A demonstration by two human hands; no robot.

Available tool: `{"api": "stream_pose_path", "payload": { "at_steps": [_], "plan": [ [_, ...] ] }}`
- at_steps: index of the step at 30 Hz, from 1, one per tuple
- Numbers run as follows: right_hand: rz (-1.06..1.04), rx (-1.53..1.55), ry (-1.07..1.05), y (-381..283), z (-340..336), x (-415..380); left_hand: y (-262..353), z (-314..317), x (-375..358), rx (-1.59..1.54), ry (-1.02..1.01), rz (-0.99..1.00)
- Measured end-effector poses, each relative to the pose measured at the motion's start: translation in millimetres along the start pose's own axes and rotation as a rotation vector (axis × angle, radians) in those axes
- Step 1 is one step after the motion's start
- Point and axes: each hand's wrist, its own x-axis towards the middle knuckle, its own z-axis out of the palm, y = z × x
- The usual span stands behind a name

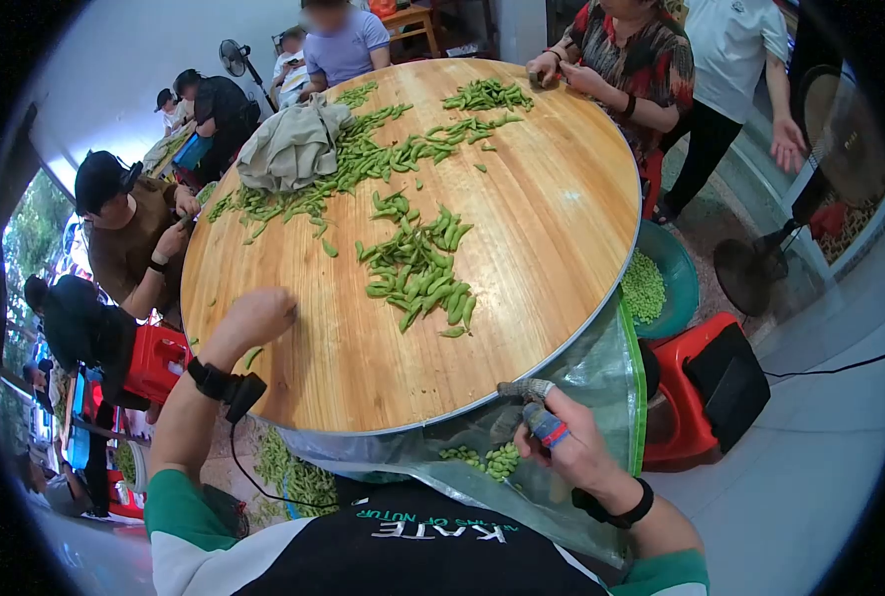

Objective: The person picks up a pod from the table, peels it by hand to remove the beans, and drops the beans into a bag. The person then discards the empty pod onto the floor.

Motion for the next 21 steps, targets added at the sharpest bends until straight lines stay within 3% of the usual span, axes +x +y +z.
{"api": "stream_pose_path", "payload": {
  "at_steps": [2,5,7,8,10,12,14,16,19,21],
  "plan": [
    [0.012,0.031,-0.014,2,4,3,8,-7,34,-0.484,0.448,0.209],
    [0.006,0.026,-0.028,4,6,5,31,-23,70,-0.568,0.57,0.134],
    [-0.006,-0.013,-0.021,4,8,3,37,-12,101,-0.644,0.755,0.389],
    [-0.004,-0.021,-0.026,3,9,2,41,-6,106,-0.651,0.759,0.383],
    [0.001,-0.031,-0.026,1,9,1,52,-1,107,-0.577,0.566,0.187],
    [0.005,0.008,-0.033,2,7,3,62,6,96,-0.561,0.641,0.25],
    [0.018,0.06,-0.028,7,8,1,75,-4,71,-0.623,0.476,0.369],
    [-0.002,0.156,-0.088,10,8,2,81,-6,48,-0.556,0.499,0.402],
    [0.014,0.172,-0.082,6,12,5,88,-17,21,-0.832,0.35,0.308],
    [0.039,0.185,-0.07,5,15,4,96,-18,10,-1.257,0.229,0.207]
  ]
}}
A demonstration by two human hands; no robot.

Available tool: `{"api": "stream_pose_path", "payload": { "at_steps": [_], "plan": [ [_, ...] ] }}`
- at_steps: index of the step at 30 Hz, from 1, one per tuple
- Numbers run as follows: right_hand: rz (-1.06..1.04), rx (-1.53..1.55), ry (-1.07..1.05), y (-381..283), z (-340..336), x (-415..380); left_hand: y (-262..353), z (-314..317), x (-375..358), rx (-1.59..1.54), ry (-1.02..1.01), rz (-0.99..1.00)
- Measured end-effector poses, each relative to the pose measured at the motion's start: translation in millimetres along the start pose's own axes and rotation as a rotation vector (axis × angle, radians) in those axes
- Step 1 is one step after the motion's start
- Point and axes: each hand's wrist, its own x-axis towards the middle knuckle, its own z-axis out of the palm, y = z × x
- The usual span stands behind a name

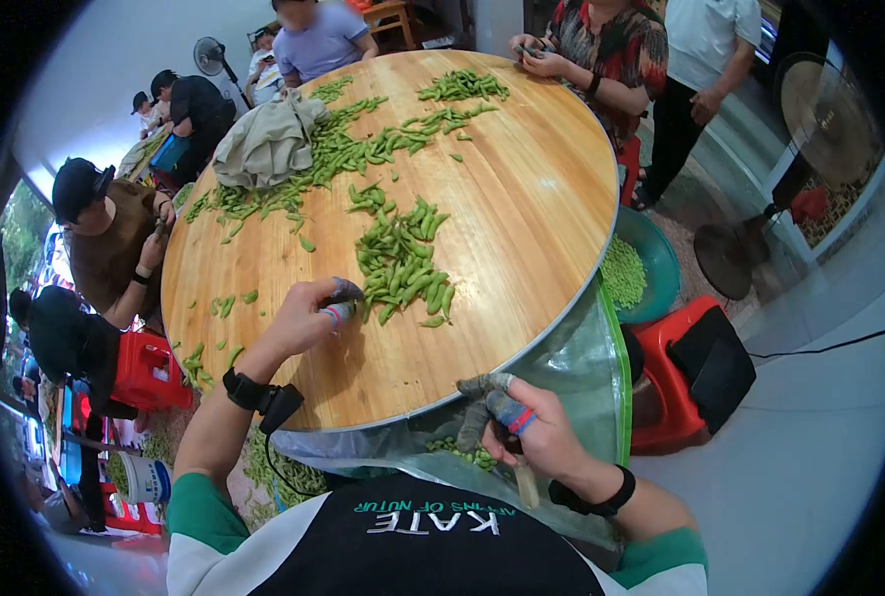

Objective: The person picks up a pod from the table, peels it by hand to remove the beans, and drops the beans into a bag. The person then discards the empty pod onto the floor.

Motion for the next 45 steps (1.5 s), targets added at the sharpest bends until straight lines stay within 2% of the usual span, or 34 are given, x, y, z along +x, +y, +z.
{"api": "stream_pose_path", "payload": {
  "at_steps": [4,6,7,9,11,13,21,24,26,30,32,33,35,36,38,42,44,45],
  "plan": [
    [0.018,0.126,0.036,-6,7,5,17,14,-12,-0.196,-0.071,-0.051],
    [0.01,0.153,0.042,-8,11,6,19,33,-21,-0.389,-0.052,0.1],
    [0.017,0.158,0.063,-7,14,7,25,43,-26,-0.398,-0.073,0.096],
    [-0.024,0.172,0.074,-5,17,10,46,57,-37,-0.618,-0.135,0.037],
    [-0.027,0.163,0.089,1,17,11,53,73,-43,-0.64,-0.156,0.022],
    [-0.066,0.193,0.079,5,17,11,53,87,-49,-0.614,-0.212,0.133],
    [-0.082,0.273,0.015,16,14,7,55,99,-51,-0.7,-0.208,0.105],
    [-0.082,0.271,0.045,17,15,7,54,99,-53,-0.64,-0.186,0.143],
    [-0.13,0.215,0.06,14,16,7,47,101,-54,-0.504,-0.123,0.278],
    [-0.147,0.203,0.091,13,18,10,46,107,-53,-0.515,-0.057,0.323],
    [-0.131,0.2,0.106,14,15,10,52,107,-54,-0.756,-0.109,0.156],
    [-0.131,0.199,0.104,12,15,9,52,107,-53,-0.757,-0.106,0.156],
    [-0.055,0.355,0.069,8,16,7,48,109,-49,-0.995,-0.226,-0.053],
    [-0.053,0.355,0.068,7,15,6,44,109,-48,-0.996,-0.224,-0.054],
    [-0.011,0.459,-0.004,6,13,8,37,110,-44,-1.431,-0.434,-0.227],
    [0.075,0.567,0.09,5,13,12,43,111,-45,-1.391,-0.389,-0.228],
    [0.095,0.619,0.161,11,12,11,49,108,-48,-0.331,-0.049,0.426],
    [0.095,0.619,0.162,9,13,11,51,107,-50,-0.331,-0.048,0.427]
  ]
}}
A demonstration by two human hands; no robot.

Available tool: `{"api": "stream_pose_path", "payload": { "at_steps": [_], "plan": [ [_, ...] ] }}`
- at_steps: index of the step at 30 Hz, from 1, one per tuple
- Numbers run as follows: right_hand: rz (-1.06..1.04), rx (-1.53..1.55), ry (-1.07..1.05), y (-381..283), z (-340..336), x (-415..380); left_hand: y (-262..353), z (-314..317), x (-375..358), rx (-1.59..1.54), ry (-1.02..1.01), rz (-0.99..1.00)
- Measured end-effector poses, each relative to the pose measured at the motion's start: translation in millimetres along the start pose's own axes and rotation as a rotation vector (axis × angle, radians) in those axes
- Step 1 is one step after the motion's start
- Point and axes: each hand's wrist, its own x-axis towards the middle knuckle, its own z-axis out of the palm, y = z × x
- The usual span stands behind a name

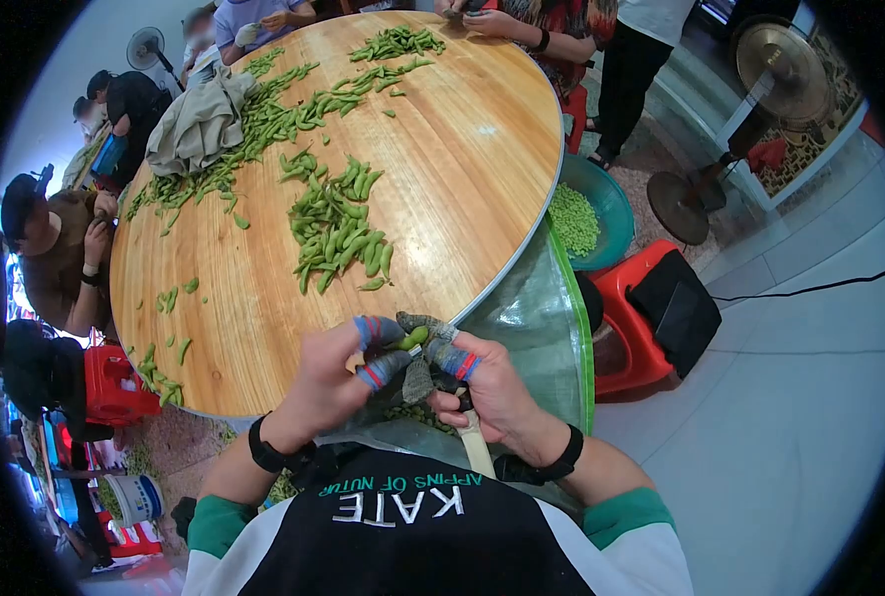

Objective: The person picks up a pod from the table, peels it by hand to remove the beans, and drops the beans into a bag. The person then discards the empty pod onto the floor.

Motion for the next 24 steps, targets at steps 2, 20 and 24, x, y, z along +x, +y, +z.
{"api": "stream_pose_path", "payload": {
  "at_steps": [2,20,24],
  "plan": [
    [0.012,0.018,-0.012,-2,4,-1,4,-1,-3,0.602,0.009,0.34],
    [-0.46,-0.688,0.021,2,3,3,0,-2,4,-0.777,0.039,-0.602],
    [-0.703,-0.965,0.027,1,-5,14,-3,4,3,-0.774,0.0,-0.614]
  ]
}}
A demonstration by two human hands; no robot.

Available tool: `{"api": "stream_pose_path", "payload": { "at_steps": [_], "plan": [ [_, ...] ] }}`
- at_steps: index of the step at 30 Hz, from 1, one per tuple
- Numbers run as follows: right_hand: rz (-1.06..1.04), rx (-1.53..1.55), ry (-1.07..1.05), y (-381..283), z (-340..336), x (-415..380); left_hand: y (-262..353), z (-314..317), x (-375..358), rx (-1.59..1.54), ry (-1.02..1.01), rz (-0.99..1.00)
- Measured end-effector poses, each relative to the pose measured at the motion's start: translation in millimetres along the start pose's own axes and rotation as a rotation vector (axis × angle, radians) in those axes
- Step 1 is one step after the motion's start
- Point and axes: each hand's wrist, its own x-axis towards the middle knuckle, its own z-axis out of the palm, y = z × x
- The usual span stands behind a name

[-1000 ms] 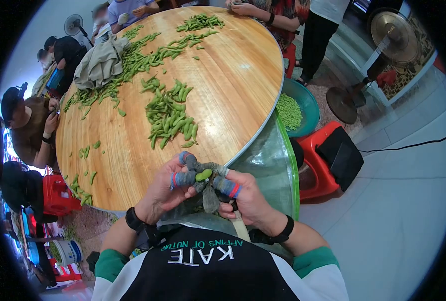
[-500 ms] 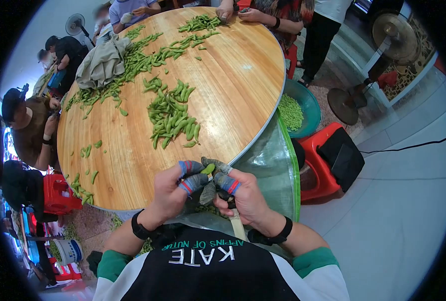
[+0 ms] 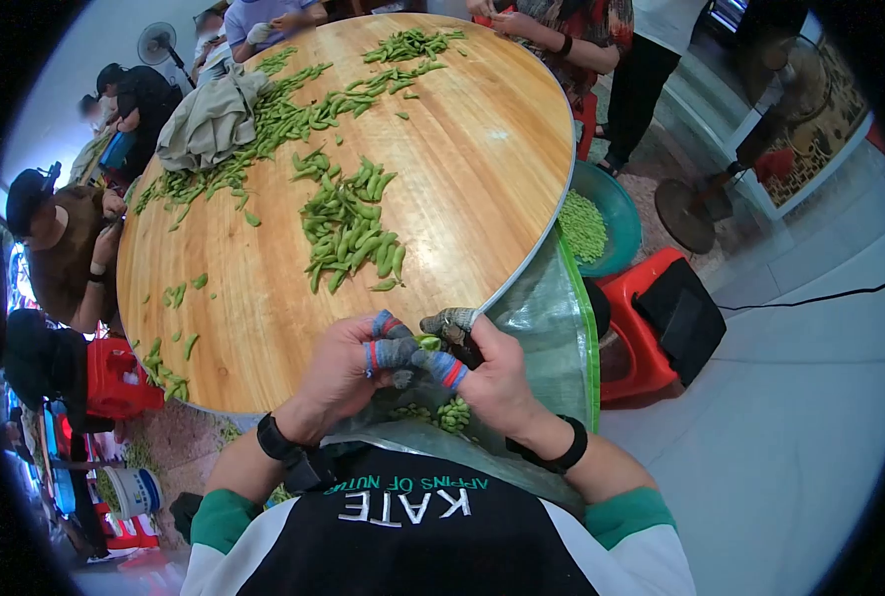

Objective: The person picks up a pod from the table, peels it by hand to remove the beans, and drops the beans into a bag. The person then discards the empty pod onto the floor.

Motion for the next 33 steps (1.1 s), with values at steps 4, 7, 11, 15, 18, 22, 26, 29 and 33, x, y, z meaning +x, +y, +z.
{"api": "stream_pose_path", "payload": {
  "at_steps": [4,7,11,15,18,22,26,29,33],
  "plan": [
    [-0.096,-0.244,-0.096,1,-10,5,-8,-1,-2,0.001,0.048,-0.028],
    [-0.258,-0.454,-0.155,4,-11,3,-12,-4,-2,0.037,0.011,-0.064],
    [-0.346,-0.577,-0.116,2,0,-2,-15,1,-5,0.087,-0.008,-0.042],
    [-0.261,-0.568,-0.149,8,0,-6,-10,-7,-10,0.219,-0.006,-0.082],
    [-0.252,-0.535,-0.176,15,2,-15,0,-21,-34,0.805,-0.123,0.391],
    [-0.139,-0.44,-0.351,6,-7,-10,60,-48,-94,1.504,-0.131,0.252],
    [-0.074,-0.306,-0.409,11,-12,-12,107,-111,-106,2.318,0.173,0.132],
    [0.197,-0.157,-0.395,-6,-11,-8,128,-178,-50,1.971,0.281,0.372],
    [0.337,0.092,-0.323,-7,-3,-12,133,-216,28,1.81,0.475,0.678]
  ]
}}
